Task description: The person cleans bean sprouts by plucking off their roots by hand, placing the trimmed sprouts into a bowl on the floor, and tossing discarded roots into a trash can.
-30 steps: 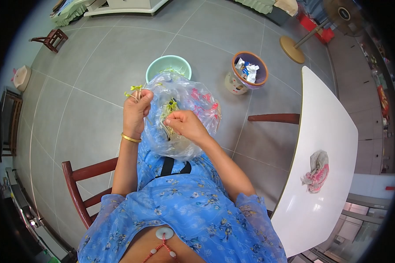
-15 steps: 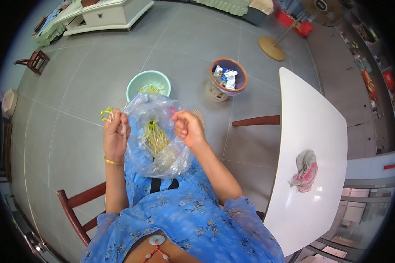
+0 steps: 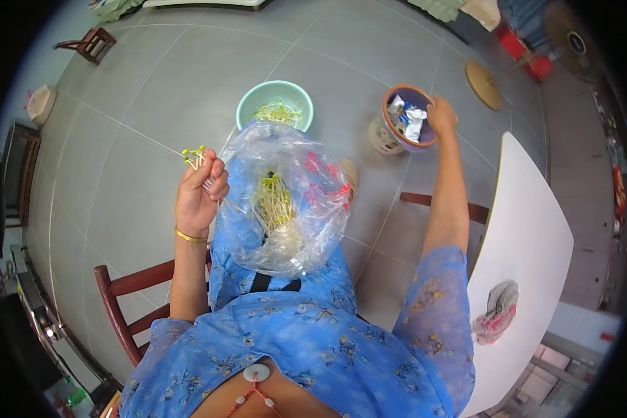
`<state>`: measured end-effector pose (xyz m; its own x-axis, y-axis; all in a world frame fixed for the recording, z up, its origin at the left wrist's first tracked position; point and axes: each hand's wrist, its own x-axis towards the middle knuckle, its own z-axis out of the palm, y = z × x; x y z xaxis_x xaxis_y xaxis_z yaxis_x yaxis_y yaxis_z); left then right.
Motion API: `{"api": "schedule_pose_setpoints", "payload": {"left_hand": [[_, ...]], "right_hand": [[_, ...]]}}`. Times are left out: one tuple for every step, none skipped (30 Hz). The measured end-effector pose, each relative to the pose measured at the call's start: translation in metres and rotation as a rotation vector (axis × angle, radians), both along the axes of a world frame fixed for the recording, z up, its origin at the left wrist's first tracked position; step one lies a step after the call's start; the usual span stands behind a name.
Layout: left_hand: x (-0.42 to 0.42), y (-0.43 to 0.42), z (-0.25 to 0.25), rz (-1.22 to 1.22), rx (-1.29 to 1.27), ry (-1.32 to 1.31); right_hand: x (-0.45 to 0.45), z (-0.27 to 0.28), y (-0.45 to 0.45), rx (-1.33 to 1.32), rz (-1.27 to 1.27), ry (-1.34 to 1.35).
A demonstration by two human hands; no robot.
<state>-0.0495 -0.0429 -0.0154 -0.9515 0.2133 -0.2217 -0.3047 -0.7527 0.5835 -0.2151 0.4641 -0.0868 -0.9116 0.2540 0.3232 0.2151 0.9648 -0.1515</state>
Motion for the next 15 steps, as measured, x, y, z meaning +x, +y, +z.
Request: {"api": "schedule_pose_setpoints", "payload": {"left_hand": [[0.001, 0.000, 0.001, 0.010, 0.012, -0.022], [0.005, -0.001, 0.000, 0.014, 0.024, -0.053], [0.006, -0.001, -0.002, 0.022, 0.019, -0.061], [0.005, -0.001, -0.006, -0.022, -0.009, -0.050], [0.005, 0.000, -0.008, -0.069, -0.036, -0.035], [0.006, 0.000, -0.009, -0.071, -0.037, -0.032], [0.007, 0.001, -0.009, -0.068, -0.040, -0.050], [0.008, 0.002, -0.009, -0.065, -0.042, -0.065], [0.010, 0.003, -0.008, -0.067, -0.037, -0.057], [0.012, 0.004, -0.008, -0.055, -0.039, -0.068], [0.014, 0.005, -0.007, -0.044, -0.042, -0.079], [0.016, 0.006, -0.007, -0.044, -0.039, -0.070], [0.017, 0.007, -0.007, -0.053, -0.042, -0.072], [0.019, 0.007, -0.007, -0.063, -0.046, -0.077], [0.020, 0.007, -0.006, -0.061, -0.046, -0.071]], "right_hand": [[0.010, 0.005, -0.014, -0.044, 0.076, 0.086], [0.018, 0.007, -0.029, -0.247, 0.130, 0.073], [0.035, 0.027, -0.065, -0.449, 0.175, 0.059], [0.058, 0.040, -0.102, -0.607, 0.241, 0.041], [0.085, 0.051, -0.141, -0.763, 0.306, 0.026], [0.115, 0.058, -0.181, -0.828, 0.398, 0.029], [0.142, 0.067, -0.214, -0.969, 0.572, -0.030], [0.163, 0.071, -0.241, -1.020, 0.564, -0.292], [0.172, 0.056, -0.261, -1.030, 0.708, -0.347], [0.178, 0.044, -0.280, -0.888, 0.723, -0.381], [0.181, 0.033, -0.295, -0.748, 0.734, -0.413], [0.180, 0.019, -0.306, -0.741, 0.736, -0.406], [0.179, 0.005, -0.315, -0.546, 0.638, -0.466], [0.178, -0.005, -0.322, -0.354, 0.535, -0.522], [0.177, -0.008, -0.326, -0.352, 0.537, -0.517]]}}
